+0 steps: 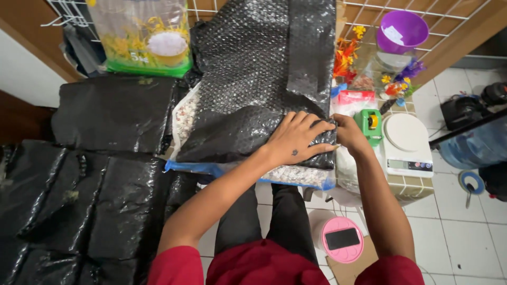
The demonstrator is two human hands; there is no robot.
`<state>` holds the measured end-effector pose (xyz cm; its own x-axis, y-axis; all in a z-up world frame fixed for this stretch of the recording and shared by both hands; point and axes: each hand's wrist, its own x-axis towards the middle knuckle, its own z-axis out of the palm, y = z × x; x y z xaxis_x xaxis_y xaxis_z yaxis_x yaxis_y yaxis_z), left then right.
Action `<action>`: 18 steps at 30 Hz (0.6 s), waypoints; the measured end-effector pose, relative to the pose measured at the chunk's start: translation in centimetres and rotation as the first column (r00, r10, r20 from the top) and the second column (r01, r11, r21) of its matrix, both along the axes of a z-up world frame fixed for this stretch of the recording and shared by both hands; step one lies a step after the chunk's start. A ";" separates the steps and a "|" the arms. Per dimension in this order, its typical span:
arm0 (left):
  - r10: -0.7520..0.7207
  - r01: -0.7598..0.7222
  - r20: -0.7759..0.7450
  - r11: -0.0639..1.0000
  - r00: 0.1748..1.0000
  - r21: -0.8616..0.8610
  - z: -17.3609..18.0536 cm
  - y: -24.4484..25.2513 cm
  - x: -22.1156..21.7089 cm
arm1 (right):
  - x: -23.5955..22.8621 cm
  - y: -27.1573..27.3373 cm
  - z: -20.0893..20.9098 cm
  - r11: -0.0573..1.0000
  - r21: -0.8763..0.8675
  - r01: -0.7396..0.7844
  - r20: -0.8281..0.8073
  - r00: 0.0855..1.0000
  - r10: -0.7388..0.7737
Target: Wrapping a small cardboard box in bubble wrap for shipping
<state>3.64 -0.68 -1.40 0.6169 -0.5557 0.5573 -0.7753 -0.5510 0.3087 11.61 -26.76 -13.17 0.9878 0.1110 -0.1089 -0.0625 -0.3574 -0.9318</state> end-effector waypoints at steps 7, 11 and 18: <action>-0.019 0.025 -0.127 0.999 0.992 0.045 0.2 -0.7 0.8 | -2.1 1.0 5.5 0.997 -0.072 0.014 -0.052 0.998 -0.018; -0.023 0.035 -0.187 0.997 0.982 0.064 -0.1 -0.8 1.6 | -0.5 1.5 6.9 0.993 -0.105 0.059 -0.025 0.998 -0.062; -0.034 0.114 -0.341 0.969 0.939 0.219 1.7 -0.2 1.9 | 5.4 3.4 4.4 0.986 -0.048 0.157 0.208 0.968 -0.144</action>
<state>5.52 -0.85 0.26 0.6960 -0.6958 0.1775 -0.6917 -0.5832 0.4259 17.06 -23.41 -8.73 0.9948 -0.0413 0.0934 0.0677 -0.4176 -0.9061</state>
